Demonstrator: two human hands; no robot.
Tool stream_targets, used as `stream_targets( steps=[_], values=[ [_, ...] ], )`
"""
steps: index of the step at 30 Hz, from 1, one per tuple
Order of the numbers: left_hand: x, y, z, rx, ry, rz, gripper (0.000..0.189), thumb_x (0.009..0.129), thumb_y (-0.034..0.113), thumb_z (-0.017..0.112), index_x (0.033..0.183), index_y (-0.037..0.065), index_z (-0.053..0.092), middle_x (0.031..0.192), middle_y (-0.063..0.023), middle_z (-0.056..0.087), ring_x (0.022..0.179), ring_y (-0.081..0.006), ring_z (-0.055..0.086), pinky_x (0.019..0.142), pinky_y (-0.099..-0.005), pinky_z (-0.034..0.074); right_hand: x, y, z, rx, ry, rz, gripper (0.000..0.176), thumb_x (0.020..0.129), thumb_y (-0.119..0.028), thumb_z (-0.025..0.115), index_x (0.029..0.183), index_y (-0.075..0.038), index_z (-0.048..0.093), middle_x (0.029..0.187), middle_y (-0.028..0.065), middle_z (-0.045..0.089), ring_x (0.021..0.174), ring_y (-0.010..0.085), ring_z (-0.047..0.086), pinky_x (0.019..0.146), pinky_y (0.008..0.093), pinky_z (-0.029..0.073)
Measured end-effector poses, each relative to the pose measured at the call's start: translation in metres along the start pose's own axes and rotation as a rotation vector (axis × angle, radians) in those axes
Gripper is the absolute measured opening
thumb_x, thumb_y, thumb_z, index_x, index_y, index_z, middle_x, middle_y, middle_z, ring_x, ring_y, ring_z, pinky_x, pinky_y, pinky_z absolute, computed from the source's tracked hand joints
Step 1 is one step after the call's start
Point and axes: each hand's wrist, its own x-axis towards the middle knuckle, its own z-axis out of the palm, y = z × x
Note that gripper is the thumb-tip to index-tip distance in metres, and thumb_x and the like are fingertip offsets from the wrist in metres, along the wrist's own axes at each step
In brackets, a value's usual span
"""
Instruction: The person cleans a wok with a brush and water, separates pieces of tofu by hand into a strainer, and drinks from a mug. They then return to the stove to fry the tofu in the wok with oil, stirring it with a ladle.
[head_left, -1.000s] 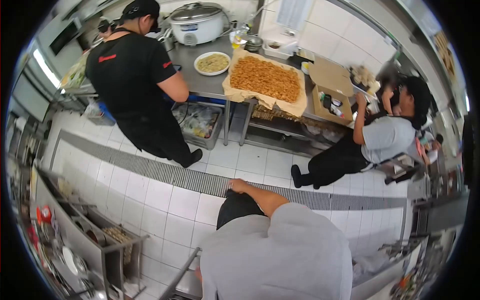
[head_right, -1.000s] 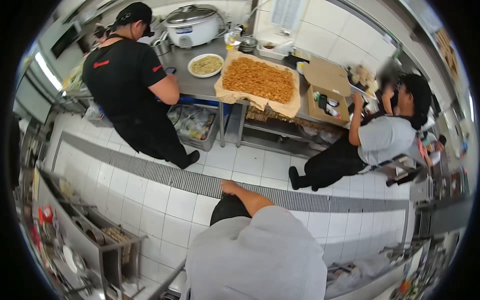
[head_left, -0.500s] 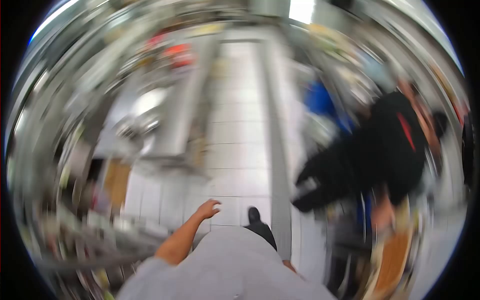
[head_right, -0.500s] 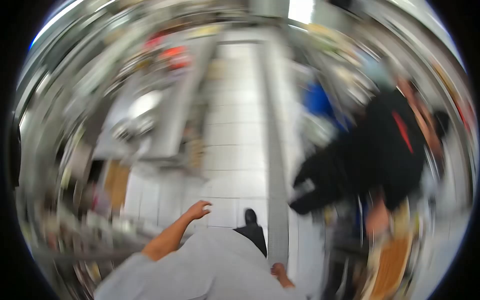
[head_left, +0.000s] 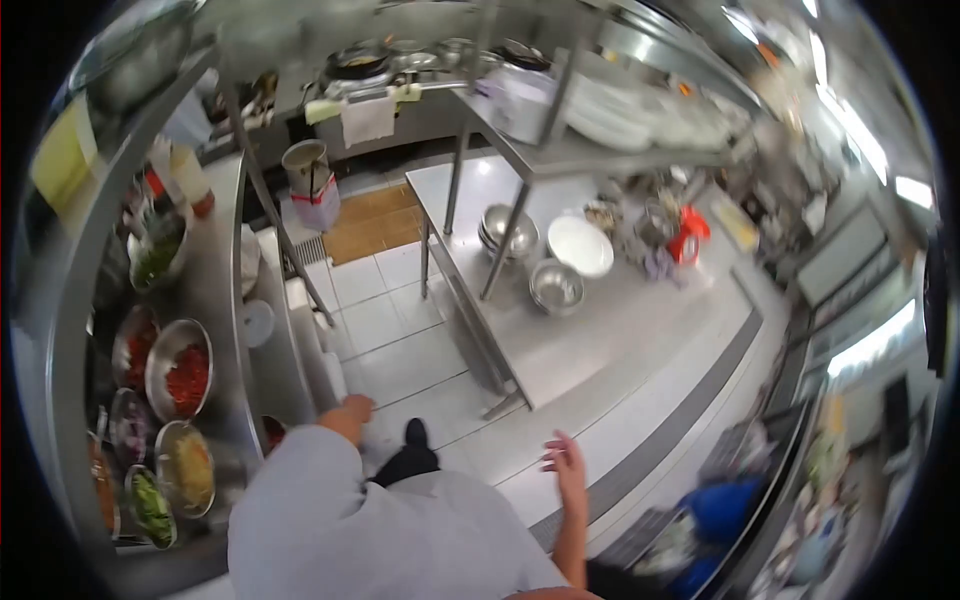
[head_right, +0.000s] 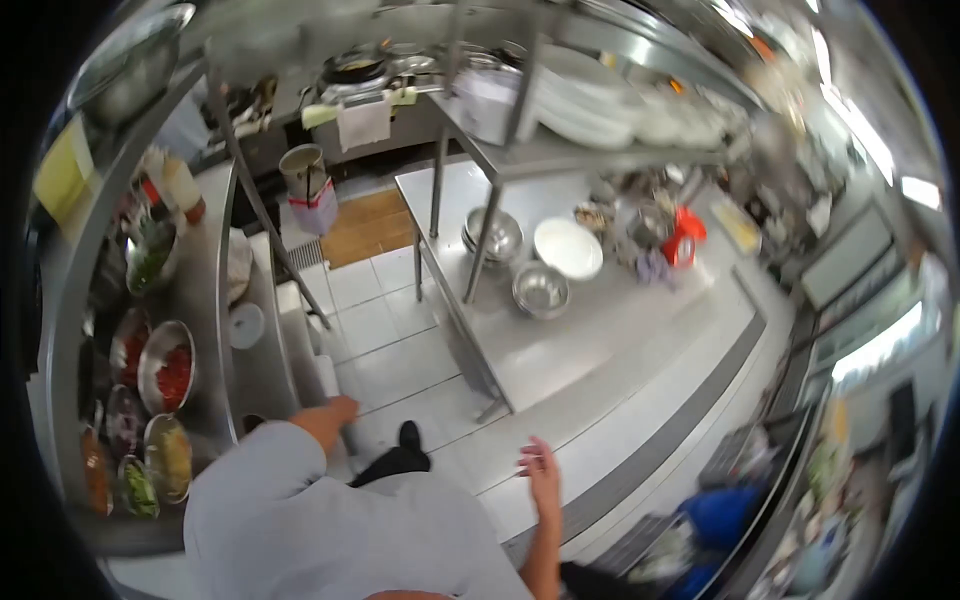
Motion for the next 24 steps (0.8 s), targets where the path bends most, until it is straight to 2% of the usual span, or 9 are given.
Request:
stream_targets(
  steps=[2,3,4,6,10,13,18,22,24],
  values=[
    [0.129,-0.091,0.123,-0.029,-0.095,-0.047,0.030,0.080,0.028,0.062,0.102,0.008,0.069,0.108,-0.0124,0.067,0.101,-0.0297,0.064,0.080,-0.0451,0.053,0.029,-0.054,0.048,-0.023,-0.089,-0.027,0.041,0.091,-0.003,0.050,0.132,-0.002,0.045,0.106,0.0103,0.061,0.083,0.0149,0.060,0.069,0.0276,0.053],
    [0.085,-0.128,0.133,0.121,0.649,-0.049,0.027,0.080,0.023,0.060,0.100,0.009,0.070,0.109,-0.0135,0.066,0.104,-0.0288,0.063,0.082,-0.0449,0.052,0.041,-0.079,0.065,-0.166,-0.162,-0.092,0.042,0.090,0.000,0.052,0.132,-0.002,0.046,0.105,0.0099,0.061,0.085,0.0150,0.060,0.071,0.0262,0.052],
    [0.133,-0.119,0.109,0.140,0.666,-0.047,0.027,0.080,0.023,0.060,0.100,0.009,0.070,0.109,-0.0135,0.066,0.104,-0.0288,0.063,0.082,-0.0449,0.052,0.058,-0.099,0.080,-0.151,-0.152,-0.110,0.042,0.090,0.000,0.052,0.132,-0.002,0.046,0.105,0.0099,0.061,0.085,0.0150,0.060,0.071,0.0262,0.052],
    [0.079,-0.112,-0.005,-0.187,-0.088,-0.184,0.030,0.079,0.020,0.057,0.105,0.009,0.068,0.110,-0.0148,0.065,0.107,-0.0291,0.061,0.086,-0.0463,0.050,0.073,-0.123,0.095,-0.296,-0.307,-0.056,0.041,0.090,-0.002,0.055,0.131,-0.005,0.049,0.105,0.0082,0.063,0.084,0.0125,0.059,0.069,0.0240,0.049],
    [0.156,-0.094,-0.018,-0.531,0.191,-0.047,0.032,0.077,0.023,0.059,0.106,0.010,0.066,0.102,-0.0169,0.066,0.099,-0.0341,0.062,0.086,-0.0433,0.050,0.128,-0.140,0.121,-0.280,-0.319,0.025,0.041,0.089,-0.002,0.056,0.130,-0.008,0.051,0.102,0.0066,0.064,0.085,0.0130,0.061,0.072,0.0257,0.050],
    [0.206,-0.039,-0.039,-0.846,0.149,0.087,0.033,0.075,0.025,0.065,0.107,0.015,0.066,0.104,-0.0178,0.066,0.102,-0.0362,0.060,0.088,-0.0454,0.048,0.197,-0.144,0.156,-0.279,-0.410,0.025,0.040,0.090,-0.004,0.057,0.129,-0.008,0.052,0.100,0.0070,0.065,0.084,0.0139,0.061,0.073,0.0267,0.050],
    [0.180,-0.015,-0.155,-0.650,0.164,0.138,0.035,0.075,0.023,0.065,0.110,0.018,0.064,0.115,-0.0167,0.058,0.108,-0.0347,0.057,0.092,-0.0448,0.047,0.323,-0.174,0.235,-0.393,-0.587,-0.257,0.039,0.090,-0.007,0.056,0.129,-0.009,0.052,0.099,0.0083,0.064,0.081,0.0158,0.061,0.073,0.0269,0.049],
    [0.232,-0.166,-0.195,-0.886,0.340,-0.315,0.042,0.077,0.023,0.065,0.118,0.014,0.057,0.121,-0.0209,0.052,0.108,-0.0365,0.056,0.091,-0.0445,0.047,0.399,-0.206,0.289,-0.450,-0.683,-0.356,0.037,0.091,-0.007,0.055,0.128,-0.008,0.053,0.099,0.0073,0.063,0.084,0.0141,0.058,0.073,0.0263,0.046],
    [0.252,-0.247,-0.209,-1.074,0.569,-0.466,0.037,0.076,0.024,0.066,0.108,0.006,0.062,0.101,-0.0254,0.062,0.095,-0.0364,0.062,0.082,-0.0429,0.050,0.428,-0.217,0.318,-0.287,-0.694,-0.377,0.039,0.089,-0.007,0.054,0.128,-0.010,0.053,0.095,0.0064,0.062,0.075,0.0161,0.056,0.068,0.0267,0.046]
  ],
)
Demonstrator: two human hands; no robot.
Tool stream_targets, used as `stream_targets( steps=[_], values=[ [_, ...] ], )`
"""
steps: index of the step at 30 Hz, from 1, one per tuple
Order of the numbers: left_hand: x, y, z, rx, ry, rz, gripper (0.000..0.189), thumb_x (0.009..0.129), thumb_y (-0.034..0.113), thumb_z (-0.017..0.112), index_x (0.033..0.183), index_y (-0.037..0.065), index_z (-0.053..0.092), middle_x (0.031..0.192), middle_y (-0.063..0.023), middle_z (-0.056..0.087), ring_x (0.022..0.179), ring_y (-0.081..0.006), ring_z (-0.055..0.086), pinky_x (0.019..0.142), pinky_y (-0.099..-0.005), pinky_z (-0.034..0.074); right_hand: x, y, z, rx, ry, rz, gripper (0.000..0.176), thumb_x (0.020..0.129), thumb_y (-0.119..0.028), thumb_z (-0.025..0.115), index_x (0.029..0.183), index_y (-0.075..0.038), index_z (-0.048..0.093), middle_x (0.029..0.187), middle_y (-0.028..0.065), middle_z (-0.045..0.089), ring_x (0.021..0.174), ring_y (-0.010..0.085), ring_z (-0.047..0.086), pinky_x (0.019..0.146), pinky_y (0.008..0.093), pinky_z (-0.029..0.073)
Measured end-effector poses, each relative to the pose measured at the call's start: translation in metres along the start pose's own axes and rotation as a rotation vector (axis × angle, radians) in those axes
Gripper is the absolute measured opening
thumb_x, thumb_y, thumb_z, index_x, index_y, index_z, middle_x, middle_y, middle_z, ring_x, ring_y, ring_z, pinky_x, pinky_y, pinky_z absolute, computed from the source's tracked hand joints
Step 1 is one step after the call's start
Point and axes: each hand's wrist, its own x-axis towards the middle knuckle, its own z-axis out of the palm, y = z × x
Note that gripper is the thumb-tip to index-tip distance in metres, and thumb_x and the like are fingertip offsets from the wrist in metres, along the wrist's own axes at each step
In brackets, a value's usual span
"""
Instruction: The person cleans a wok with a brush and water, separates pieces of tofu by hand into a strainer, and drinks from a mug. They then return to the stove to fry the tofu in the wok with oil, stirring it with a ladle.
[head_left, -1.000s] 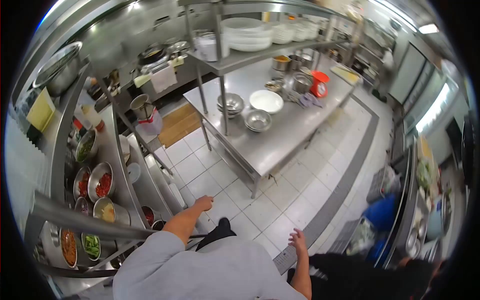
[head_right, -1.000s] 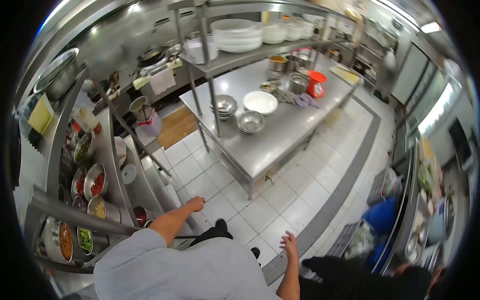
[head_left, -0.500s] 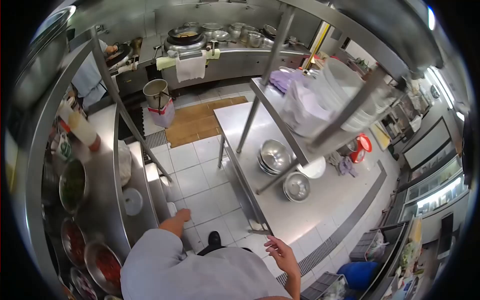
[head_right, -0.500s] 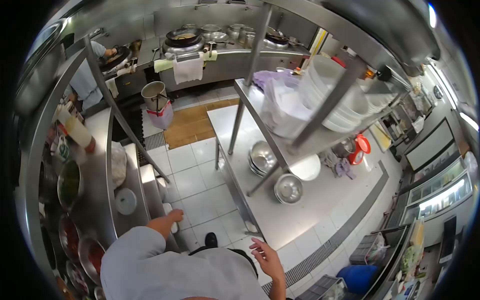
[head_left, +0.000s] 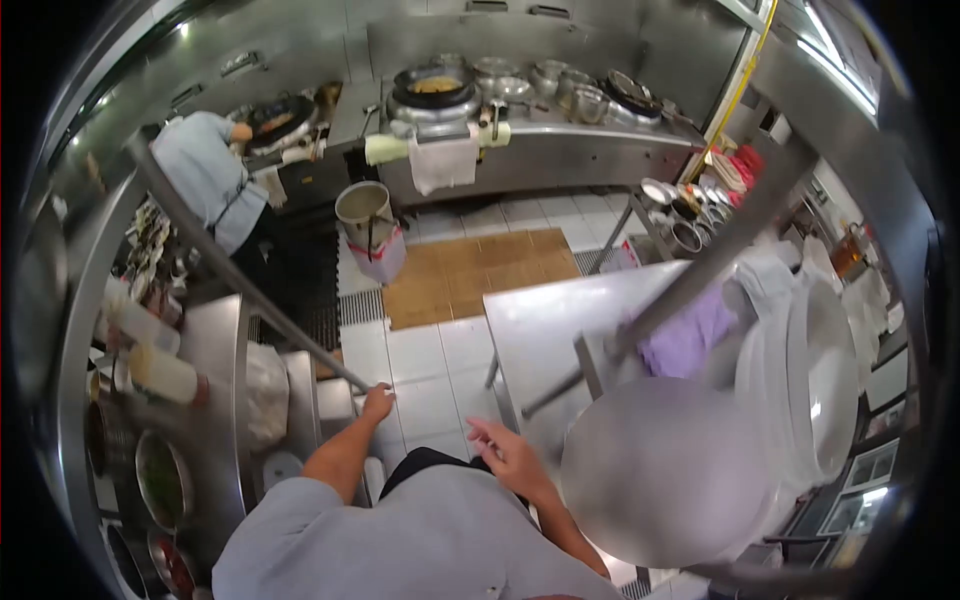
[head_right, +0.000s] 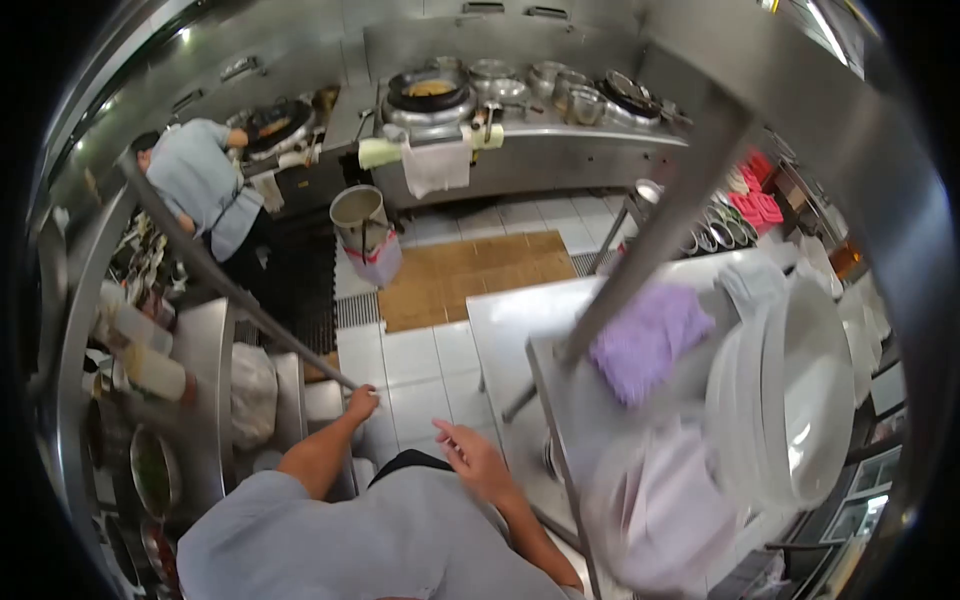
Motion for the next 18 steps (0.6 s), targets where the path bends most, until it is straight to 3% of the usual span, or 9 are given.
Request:
stream_targets(
  steps=[3,4,5,6,7,9,11,13,18],
  values=[
    [0.077,-0.043,-0.042,-0.044,0.161,0.045,0.033,0.078,0.022,0.063,0.106,0.005,0.063,0.089,-0.0225,0.065,0.085,-0.0358,0.063,0.078,-0.0421,0.050,0.036,0.008,-0.001,0.062,0.001,0.054,0.039,0.089,-0.007,0.055,0.127,-0.009,0.053,0.097,0.0070,0.062,0.076,0.0161,0.056,0.068,0.0263,0.047],
    [0.075,-0.027,-0.062,0.067,0.148,-0.022,0.034,0.078,0.021,0.062,0.109,0.006,0.062,0.095,-0.0228,0.065,0.089,-0.0365,0.063,0.081,-0.0428,0.050,0.049,0.014,-0.003,0.126,0.005,0.090,0.038,0.089,-0.007,0.056,0.127,-0.009,0.054,0.097,0.0074,0.062,0.077,0.0162,0.057,0.069,0.0264,0.047],
    [0.111,-0.078,-0.053,0.069,0.144,-0.031,0.034,0.078,0.021,0.062,0.109,0.006,0.062,0.095,-0.0228,0.065,0.089,-0.0365,0.063,0.081,-0.0428,0.050,0.059,0.027,-0.007,0.130,0.000,0.097,0.038,0.089,-0.007,0.056,0.127,-0.009,0.054,0.097,0.0074,0.062,0.077,0.0162,0.057,0.069,0.0264,0.047],
    [0.144,-0.124,-0.042,0.422,0.099,0.168,0.037,0.078,0.022,0.062,0.113,0.008,0.060,0.104,-0.0240,0.062,0.098,-0.0362,0.061,0.087,-0.0434,0.048,0.070,0.047,-0.013,0.067,0.036,0.168,0.038,0.089,-0.007,0.056,0.127,-0.008,0.054,0.100,0.0072,0.062,0.083,0.0149,0.057,0.072,0.0263,0.047],
    [0.140,-0.116,-0.059,0.457,0.068,0.163,0.037,0.078,0.022,0.062,0.113,0.008,0.060,0.104,-0.0240,0.062,0.098,-0.0362,0.061,0.087,-0.0434,0.048,0.078,0.055,-0.011,0.022,0.081,0.260,0.038,0.090,-0.006,0.056,0.128,-0.007,0.054,0.102,0.0069,0.063,0.089,0.0136,0.058,0.076,0.0261,0.047],
    [0.159,-0.081,-0.063,0.580,-0.139,-0.067,0.032,0.077,0.028,0.064,0.102,0.008,0.069,0.109,-0.0184,0.064,0.104,-0.0323,0.060,0.091,-0.0408,0.047,0.109,0.057,-0.011,0.068,0.161,0.332,0.038,0.089,-0.006,0.056,0.127,-0.008,0.054,0.102,0.0068,0.063,0.087,0.0136,0.058,0.075,0.0266,0.048],
    [0.218,-0.077,-0.037,0.695,-0.316,0.067,0.039,0.075,0.031,0.066,0.106,0.008,0.067,0.116,-0.0193,0.060,0.111,-0.0348,0.054,0.095,-0.0410,0.045,0.154,0.059,-0.022,0.069,0.258,0.354,0.038,0.089,-0.006,0.057,0.127,-0.008,0.054,0.101,0.0066,0.063,0.086,0.0137,0.058,0.073,0.0271,0.049],
    [0.257,-0.013,-0.029,0.410,-0.366,0.187,0.046,0.073,0.032,0.067,0.113,0.011,0.062,0.119,-0.0193,0.058,0.113,-0.0377,0.052,0.096,-0.0427,0.044,0.194,0.065,-0.025,-0.027,0.341,0.363,0.033,0.087,-0.007,0.058,0.121,-0.008,0.058,0.097,0.0092,0.063,0.082,0.0175,0.060,0.070,0.0279,0.049],
    [0.360,0.158,-0.037,0.320,-0.401,0.522,0.046,0.074,0.020,0.066,0.117,0.007,0.057,0.115,-0.0212,0.058,0.111,-0.0364,0.054,0.094,-0.0431,0.045,0.282,0.052,-0.059,-0.143,0.436,0.375,0.034,0.087,-0.004,0.057,0.121,-0.007,0.057,0.094,0.0094,0.063,0.078,0.0186,0.060,0.065,0.0290,0.049]
  ],
)
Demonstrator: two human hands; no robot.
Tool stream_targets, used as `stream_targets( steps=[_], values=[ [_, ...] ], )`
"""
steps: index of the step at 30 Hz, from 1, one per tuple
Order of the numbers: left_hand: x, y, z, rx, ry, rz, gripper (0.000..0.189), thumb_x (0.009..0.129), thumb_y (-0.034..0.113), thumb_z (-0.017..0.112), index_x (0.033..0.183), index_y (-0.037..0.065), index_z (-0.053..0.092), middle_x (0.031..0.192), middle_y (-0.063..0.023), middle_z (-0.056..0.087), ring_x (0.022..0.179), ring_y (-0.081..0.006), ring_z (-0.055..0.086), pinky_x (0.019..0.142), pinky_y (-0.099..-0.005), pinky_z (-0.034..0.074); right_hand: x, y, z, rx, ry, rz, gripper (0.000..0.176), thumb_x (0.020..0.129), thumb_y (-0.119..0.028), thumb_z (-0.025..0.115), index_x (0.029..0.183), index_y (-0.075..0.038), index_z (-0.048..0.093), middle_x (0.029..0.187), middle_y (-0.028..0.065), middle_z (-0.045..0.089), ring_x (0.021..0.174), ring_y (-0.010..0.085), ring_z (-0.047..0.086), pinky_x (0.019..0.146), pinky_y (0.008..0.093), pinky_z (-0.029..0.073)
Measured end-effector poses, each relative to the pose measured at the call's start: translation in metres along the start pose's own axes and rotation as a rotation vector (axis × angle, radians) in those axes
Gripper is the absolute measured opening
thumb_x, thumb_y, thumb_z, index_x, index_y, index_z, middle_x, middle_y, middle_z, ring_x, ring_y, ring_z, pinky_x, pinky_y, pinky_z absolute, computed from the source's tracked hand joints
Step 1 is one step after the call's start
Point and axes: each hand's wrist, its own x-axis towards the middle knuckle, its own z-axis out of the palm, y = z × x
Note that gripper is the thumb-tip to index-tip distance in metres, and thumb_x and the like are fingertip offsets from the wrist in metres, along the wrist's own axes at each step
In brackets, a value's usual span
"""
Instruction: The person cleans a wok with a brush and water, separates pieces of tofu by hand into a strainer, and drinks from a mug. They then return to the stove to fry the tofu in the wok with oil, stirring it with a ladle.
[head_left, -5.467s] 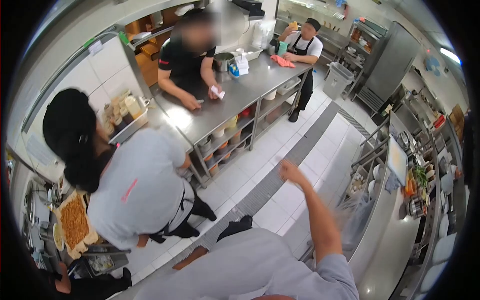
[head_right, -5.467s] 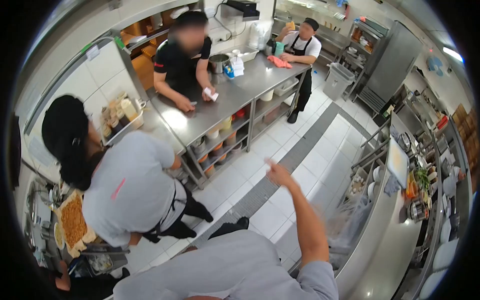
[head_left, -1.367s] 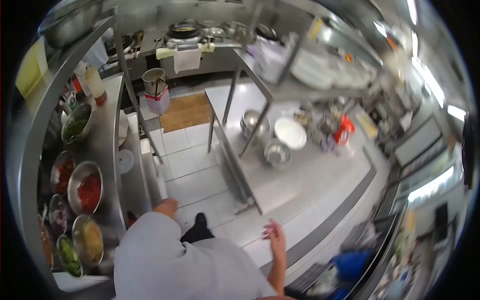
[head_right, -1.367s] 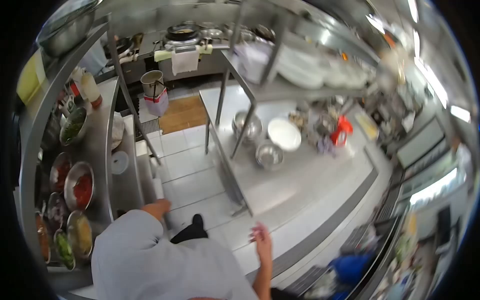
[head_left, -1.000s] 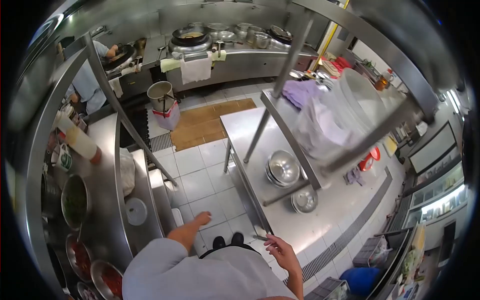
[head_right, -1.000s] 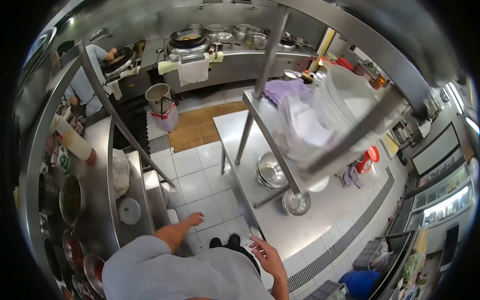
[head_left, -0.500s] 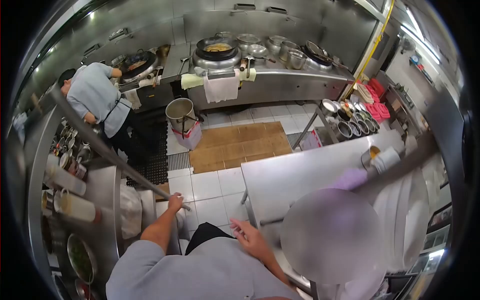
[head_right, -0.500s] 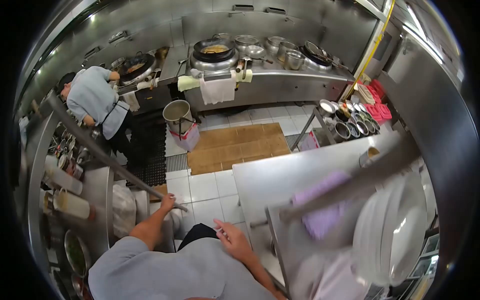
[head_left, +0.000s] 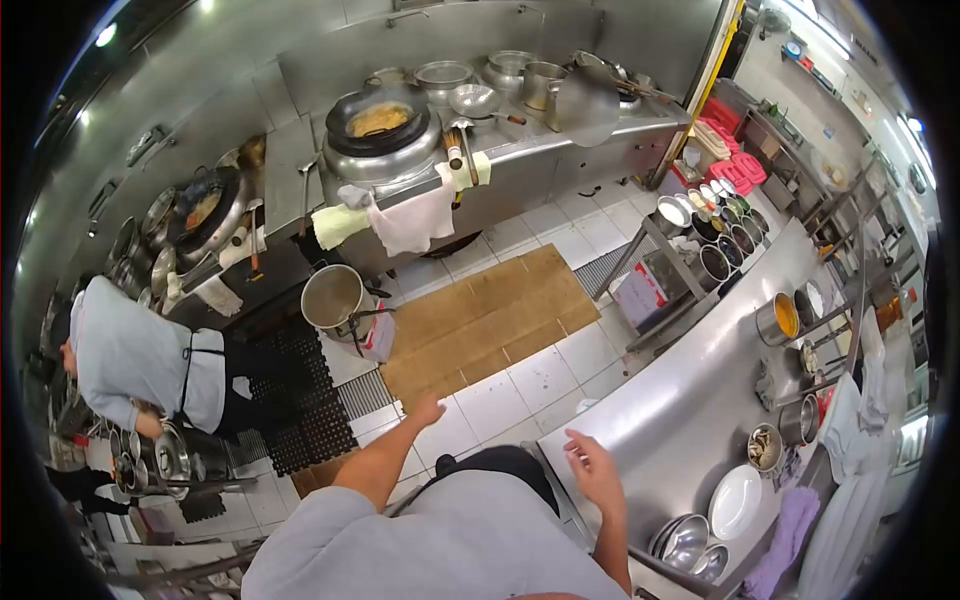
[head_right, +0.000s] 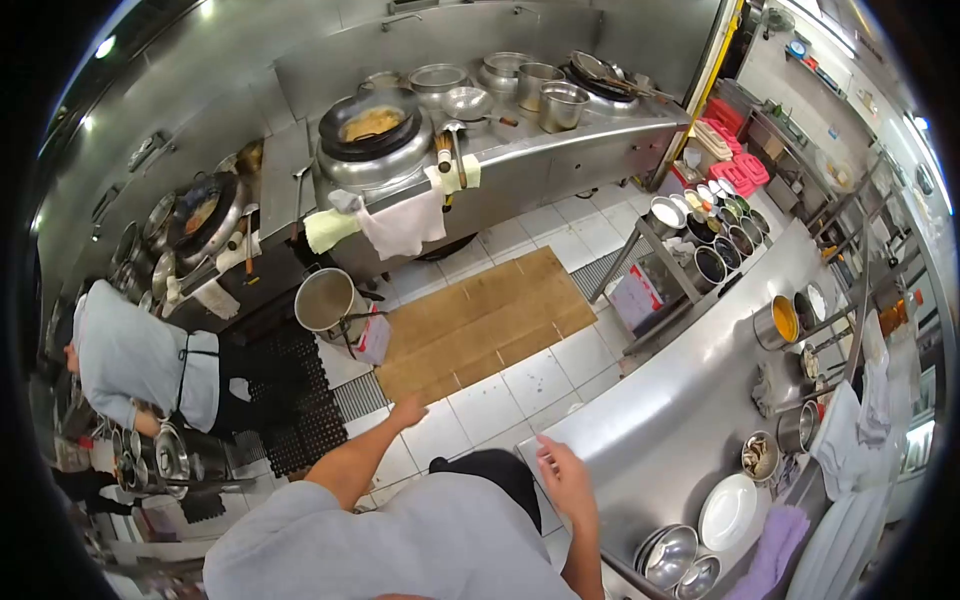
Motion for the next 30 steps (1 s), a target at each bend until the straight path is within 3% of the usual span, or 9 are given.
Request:
stream_targets(
  steps=[10,11,19,23,25,26,27,28,30],
  values=[
    [0.156,-0.102,-0.073,-0.594,0.164,-0.055,0.039,0.079,0.024,0.058,0.114,0.007,0.060,0.111,-0.0217,0.059,0.100,-0.0377,0.058,0.087,-0.0456,0.047,0.287,0.114,0.023,0.228,0.005,0.127,0.038,0.088,-0.006,0.057,0.125,-0.007,0.054,0.098,0.0075,0.064,0.076,0.0143,0.060,0.063,0.0261,0.051],
    [0.149,-0.097,-0.099,-0.280,0.091,-0.090,0.039,0.079,0.026,0.058,0.113,0.006,0.061,0.111,-0.0224,0.060,0.101,-0.0378,0.058,0.087,-0.0459,0.047,0.329,0.134,0.036,0.302,-0.066,0.209,0.039,0.091,-0.009,0.055,0.129,-0.010,0.050,0.099,0.0066,0.061,0.081,0.0143,0.061,0.065,0.0276,0.053],
    [0.064,-0.173,-0.146,-0.015,0.066,-0.804,0.041,0.077,0.031,0.061,0.109,0.006,0.062,0.111,-0.0213,0.063,0.106,-0.0371,0.059,0.091,-0.0446,0.047,0.683,0.092,0.131,0.675,-0.041,0.199,0.043,0.091,-0.024,0.058,0.130,-0.011,0.047,0.095,0.0033,0.056,0.085,0.0130,0.055,0.067,0.0321,0.049],
    [0.093,-0.156,-0.121,-0.348,0.160,-0.910,0.032,0.082,0.030,0.063,0.106,0.009,0.062,0.076,-0.0142,0.066,0.067,-0.0281,0.066,0.059,-0.0374,0.054,0.818,0.089,0.165,0.488,-0.106,0.407,0.044,0.093,-0.036,0.053,0.129,-0.012,0.046,0.098,0.0019,0.056,0.093,0.0151,0.053,0.074,0.0408,0.048],
    [0.105,-0.185,-0.063,-0.267,0.179,-0.509,0.034,0.083,0.031,0.065,0.108,0.008,0.060,0.066,-0.0133,0.062,0.056,-0.0233,0.063,0.050,-0.0354,0.052,0.849,0.083,0.175,0.768,-0.238,0.477,0.038,0.093,-0.040,0.052,0.116,-0.010,0.049,0.090,0.0042,0.057,0.082,0.0170,0.057,0.072,0.0440,0.050],
    [0.134,-0.131,-0.088,-0.373,0.109,-0.867,0.040,0.083,0.034,0.064,0.112,0.007,0.058,0.066,-0.0136,0.062,0.060,-0.0228,0.064,0.055,-0.0352,0.053,0.857,0.083,0.176,0.948,-0.360,0.459,0.035,0.093,-0.038,0.054,0.110,-0.008,0.050,0.084,0.0052,0.058,0.073,0.0170,0.059,0.067,0.0433,0.052],
    [0.145,-0.154,-0.061,-0.340,0.177,-0.481,0.036,0.083,0.036,0.063,0.105,0.007,0.062,0.067,-0.0136,0.064,0.062,-0.0241,0.065,0.060,-0.0357,0.053,0.857,0.085,0.175,0.947,-0.338,0.470,0.035,0.093,-0.038,0.054,0.110,-0.008,0.050,0.084,0.0052,0.058,0.073,0.0170,0.059,0.067,0.0433,0.052],
    [0.187,-0.155,-0.032,-0.279,0.072,-0.833,0.032,0.084,0.036,0.061,0.094,0.005,0.065,0.068,-0.0148,0.065,0.062,-0.0263,0.065,0.061,-0.0368,0.051,0.858,0.082,0.171,0.730,-0.354,0.416,0.031,0.092,-0.034,0.056,0.106,-0.007,0.049,0.076,0.0046,0.055,0.063,0.0156,0.056,0.059,0.0406,0.052],
    [0.221,-0.168,-0.034,-0.305,0.090,-0.738,0.032,0.084,0.035,0.060,0.093,0.005,0.065,0.069,-0.0151,0.065,0.062,-0.0265,0.064,0.060,-0.0370,0.051,0.864,0.051,0.160,0.431,-0.176,0.281,0.024,0.090,-0.025,0.061,0.094,-0.005,0.047,0.060,0.0017,0.046,0.043,0.0111,0.044,0.040,0.0320,0.048]
  ],
)
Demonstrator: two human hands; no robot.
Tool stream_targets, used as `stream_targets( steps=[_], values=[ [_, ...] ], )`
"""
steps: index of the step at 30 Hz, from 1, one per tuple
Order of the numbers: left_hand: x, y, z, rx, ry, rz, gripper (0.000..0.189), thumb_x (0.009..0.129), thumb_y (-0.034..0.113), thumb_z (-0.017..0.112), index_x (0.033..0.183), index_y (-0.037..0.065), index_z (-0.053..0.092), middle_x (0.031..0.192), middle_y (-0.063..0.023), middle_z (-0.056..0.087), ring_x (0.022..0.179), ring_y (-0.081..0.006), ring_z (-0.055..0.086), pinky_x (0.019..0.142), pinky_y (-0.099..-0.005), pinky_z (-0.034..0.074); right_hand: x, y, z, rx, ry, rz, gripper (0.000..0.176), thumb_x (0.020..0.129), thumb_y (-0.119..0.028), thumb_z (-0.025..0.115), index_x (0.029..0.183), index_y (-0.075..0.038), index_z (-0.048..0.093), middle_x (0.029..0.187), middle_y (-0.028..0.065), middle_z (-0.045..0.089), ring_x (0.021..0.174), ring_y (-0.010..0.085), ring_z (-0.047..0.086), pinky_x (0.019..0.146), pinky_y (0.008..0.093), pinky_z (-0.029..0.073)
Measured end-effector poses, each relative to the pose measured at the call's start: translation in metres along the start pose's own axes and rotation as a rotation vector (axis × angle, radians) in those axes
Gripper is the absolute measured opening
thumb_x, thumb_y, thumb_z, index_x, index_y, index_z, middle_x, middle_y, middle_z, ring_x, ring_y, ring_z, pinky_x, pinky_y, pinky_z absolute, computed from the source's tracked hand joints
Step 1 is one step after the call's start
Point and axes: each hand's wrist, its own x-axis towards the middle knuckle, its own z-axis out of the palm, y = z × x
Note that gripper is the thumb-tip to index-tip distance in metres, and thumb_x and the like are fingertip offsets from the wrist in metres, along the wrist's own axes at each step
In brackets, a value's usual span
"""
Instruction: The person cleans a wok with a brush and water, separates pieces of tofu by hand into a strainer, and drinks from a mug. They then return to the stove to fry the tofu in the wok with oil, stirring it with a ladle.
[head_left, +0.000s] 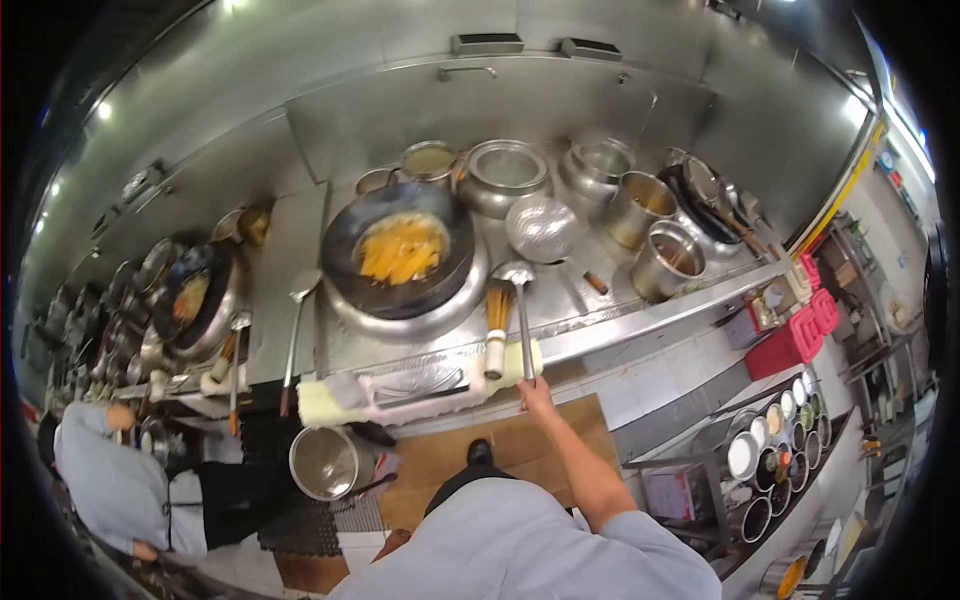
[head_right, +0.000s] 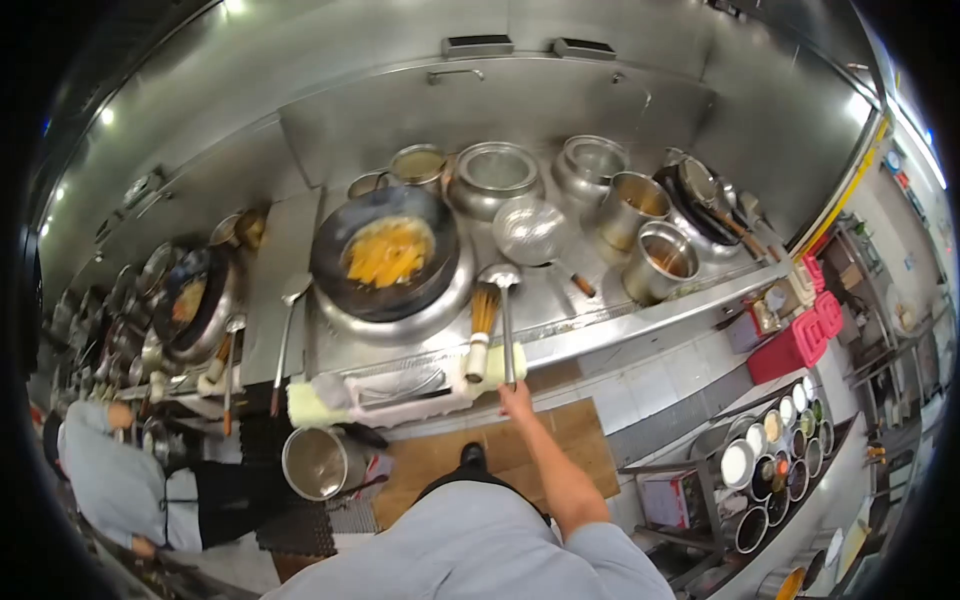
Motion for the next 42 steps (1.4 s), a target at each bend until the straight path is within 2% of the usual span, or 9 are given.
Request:
stream_targets(
  steps=[4,6,15,22,25,30,36,40,42],
  values=[
    [0.042,0.109,0.002,-0.138,-0.029,0.171,0.031,0.084,0.034,0.059,0.089,0.004,0.066,0.069,-0.0160,0.065,0.062,-0.0272,0.063,0.059,-0.0375,0.050,-0.037,-0.064,-0.047,0.065,-0.160,0.042,0.023,0.090,-0.025,0.061,0.096,-0.009,0.046,0.061,0.0002,0.044,0.044,0.0101,0.042,0.045,0.0313,0.049],
    [0.091,0.133,-0.014,-0.245,-0.385,-0.008,0.030,0.085,0.031,0.057,0.090,0.002,0.066,0.072,-0.0157,0.065,0.063,-0.0244,0.062,0.059,-0.0371,0.050,-0.038,-0.084,-0.065,0.392,-0.399,0.125,0.022,0.090,-0.021,0.061,0.102,-0.007,0.048,0.069,0.0014,0.051,0.054,0.0112,0.052,0.052,0.0340,0.053],
    [0.059,0.279,-0.112,-0.135,-0.032,0.071,0.036,0.083,0.030,0.062,0.105,0.001,0.063,0.082,-0.0124,0.067,0.071,-0.0225,0.064,0.064,-0.0351,0.051,0.239,-0.292,-0.070,0.093,-0.246,-0.169,0.020,0.092,-0.019,0.057,0.101,-0.005,0.046,0.066,0.0031,0.047,0.044,0.0117,0.043,0.038,0.0279,0.038],
    [0.011,0.553,-0.184,-0.401,0.607,0.297,0.046,0.081,0.012,0.067,0.125,0.008,0.055,0.110,-0.0149,0.062,0.099,-0.0292,0.060,0.085,-0.0357,0.048,0.437,-0.323,-0.078,-0.503,-0.116,-0.389,0.013,0.091,-0.013,0.052,0.099,-0.004,0.048,0.067,0.0035,0.050,0.046,0.0111,0.044,0.040,0.0276,0.039],
    [0.029,0.692,-0.214,-0.415,0.471,0.407,0.049,0.081,0.014,0.067,0.127,0.008,0.053,0.118,-0.0146,0.055,0.111,-0.0304,0.054,0.092,-0.0353,0.045,0.424,-0.345,-0.097,0.325,-0.710,0.181,0.016,0.094,-0.020,0.050,0.099,-0.004,0.053,0.056,-0.0033,0.042,0.046,0.0089,0.040,0.042,0.0236,0.036],
    [0.172,0.821,-0.200,-0.329,0.590,0.765,0.056,0.080,0.017,0.067,0.133,0.010,0.048,0.121,-0.0170,0.052,0.115,-0.0326,0.051,0.096,-0.0363,0.041,0.357,-0.353,-0.134,0.825,-0.918,0.443,0.018,0.095,-0.018,0.049,0.102,-0.002,0.052,0.060,-0.0050,0.040,0.046,0.0048,0.037,0.043,0.0205,0.033],
    [0.357,0.883,-0.191,-1.399,0.286,-0.025,0.051,0.079,0.010,0.065,0.127,-0.001,0.048,0.112,-0.0171,0.056,0.092,-0.0260,0.057,0.079,-0.0455,0.049,0.280,-0.383,-0.201,0.576,-0.799,0.540,0.024,0.094,-0.016,0.051,0.114,-0.002,0.046,0.067,-0.0031,0.041,0.045,0.0030,0.036,0.041,0.0211,0.032],
    [0.420,0.881,-0.163,-1.648,0.207,0.194,0.030,0.083,0.009,0.060,0.112,0.001,0.057,0.094,-0.0131,0.062,0.080,-0.0264,0.060,0.070,-0.0487,0.051,0.251,-0.377,-0.229,0.301,-0.748,0.424,0.033,0.094,-0.017,0.052,0.123,-0.005,0.041,0.068,-0.0026,0.040,0.044,0.0043,0.035,0.038,0.0231,0.032],
    [0.414,0.886,-0.170,-1.748,0.127,-0.185,0.015,0.081,0.006,0.057,0.095,0.004,0.060,0.077,-0.0139,0.062,0.071,-0.0315,0.061,0.067,-0.0472,0.052,0.241,-0.368,-0.235,0.205,-0.695,0.356,0.035,0.094,-0.016,0.052,0.125,-0.006,0.040,0.069,-0.0022,0.040,0.043,0.0058,0.034,0.037,0.0229,0.032]
  ],
)
